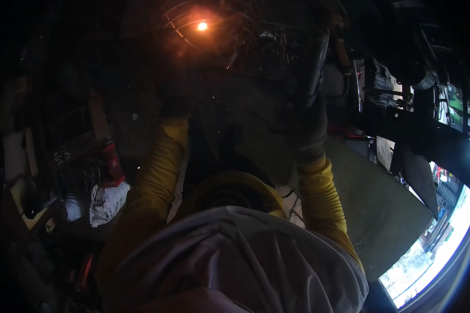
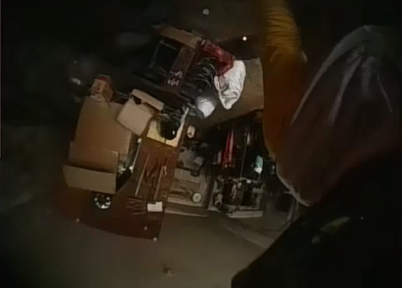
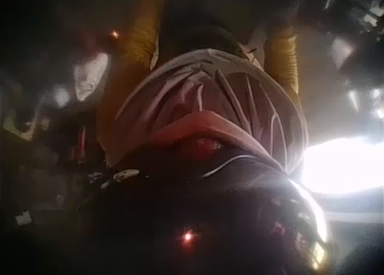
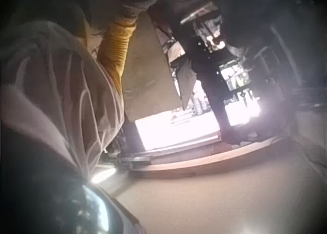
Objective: The person welds a metal wire cage structure and a pipe assembly using a handheld welder while wearing gloves.
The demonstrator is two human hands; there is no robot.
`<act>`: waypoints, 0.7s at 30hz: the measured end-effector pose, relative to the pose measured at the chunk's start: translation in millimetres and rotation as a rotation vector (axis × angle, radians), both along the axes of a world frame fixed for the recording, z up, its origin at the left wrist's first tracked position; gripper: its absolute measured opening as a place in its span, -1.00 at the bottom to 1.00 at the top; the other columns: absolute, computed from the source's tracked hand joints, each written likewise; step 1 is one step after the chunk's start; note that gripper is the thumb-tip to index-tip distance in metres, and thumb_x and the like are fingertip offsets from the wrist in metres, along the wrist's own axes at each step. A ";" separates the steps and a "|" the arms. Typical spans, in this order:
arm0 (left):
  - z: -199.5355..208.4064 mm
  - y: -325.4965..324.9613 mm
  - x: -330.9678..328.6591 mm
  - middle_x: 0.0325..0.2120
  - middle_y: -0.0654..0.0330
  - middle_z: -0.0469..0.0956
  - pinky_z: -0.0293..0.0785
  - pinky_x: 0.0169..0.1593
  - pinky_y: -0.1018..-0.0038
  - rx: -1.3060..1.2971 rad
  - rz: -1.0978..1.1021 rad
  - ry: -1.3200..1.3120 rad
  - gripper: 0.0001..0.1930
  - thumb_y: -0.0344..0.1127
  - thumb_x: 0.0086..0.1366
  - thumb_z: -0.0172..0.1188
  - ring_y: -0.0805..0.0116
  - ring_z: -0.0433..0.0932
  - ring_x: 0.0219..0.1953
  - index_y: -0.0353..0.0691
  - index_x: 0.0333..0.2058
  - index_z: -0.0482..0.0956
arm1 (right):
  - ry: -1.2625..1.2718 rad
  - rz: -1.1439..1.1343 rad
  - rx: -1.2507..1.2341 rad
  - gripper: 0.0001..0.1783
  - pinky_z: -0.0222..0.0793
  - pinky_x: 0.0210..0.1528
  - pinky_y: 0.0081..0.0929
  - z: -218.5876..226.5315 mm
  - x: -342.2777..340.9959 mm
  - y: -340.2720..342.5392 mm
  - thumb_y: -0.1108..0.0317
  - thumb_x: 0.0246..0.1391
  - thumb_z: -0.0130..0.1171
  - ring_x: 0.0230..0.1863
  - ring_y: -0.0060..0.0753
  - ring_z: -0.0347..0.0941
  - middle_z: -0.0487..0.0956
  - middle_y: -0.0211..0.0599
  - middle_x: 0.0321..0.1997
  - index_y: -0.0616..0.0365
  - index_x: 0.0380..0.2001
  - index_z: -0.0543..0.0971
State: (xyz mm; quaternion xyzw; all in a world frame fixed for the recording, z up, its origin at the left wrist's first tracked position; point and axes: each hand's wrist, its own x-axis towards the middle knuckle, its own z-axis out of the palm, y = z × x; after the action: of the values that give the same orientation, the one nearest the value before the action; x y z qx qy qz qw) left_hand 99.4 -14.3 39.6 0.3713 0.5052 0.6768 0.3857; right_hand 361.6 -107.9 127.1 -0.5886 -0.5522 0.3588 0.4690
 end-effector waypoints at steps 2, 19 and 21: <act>-2.7 -0.5 -0.7 -0.33 0.23 0.60 0.55 -0.17 0.44 0.007 -0.015 -0.002 -0.87 -0.37 0.27 0.21 0.43 0.58 -0.30 -0.26 -0.24 0.60 | -0.012 -0.046 -0.128 -0.43 0.50 -0.22 -0.43 -5.7 10.3 0.5 0.40 0.07 0.24 -0.27 -0.42 0.56 0.59 -0.20 -0.21 0.29 0.13 0.33; -2.7 5.9 1.3 -0.35 0.23 0.55 0.53 -0.23 0.48 0.006 0.013 -0.007 -0.75 -0.25 0.34 0.10 0.46 0.54 -0.35 -0.25 -0.09 0.50 | -0.112 0.119 0.204 -0.71 0.43 -0.44 -0.65 10.4 -17.7 8.2 0.53 0.16 0.13 -0.49 -0.61 0.42 0.48 -0.32 -0.30 0.27 -0.06 0.37; -3.3 10.3 3.0 -0.36 0.23 0.54 0.53 -0.24 0.48 0.011 0.007 -0.012 -0.74 -0.24 0.35 0.09 0.47 0.54 -0.35 -0.25 -0.08 0.49 | -0.037 0.104 0.166 -0.72 0.43 -0.44 -0.65 12.7 -18.9 6.8 0.50 0.17 0.14 -0.49 -0.62 0.42 0.49 -0.33 -0.32 0.28 -0.06 0.37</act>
State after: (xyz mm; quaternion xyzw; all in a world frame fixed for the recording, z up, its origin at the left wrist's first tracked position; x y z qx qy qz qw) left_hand 102.4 -4.0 36.3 0.3676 0.5005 0.6831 0.3844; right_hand 342.7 -101.2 139.8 -0.5248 -0.6185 0.3248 0.4864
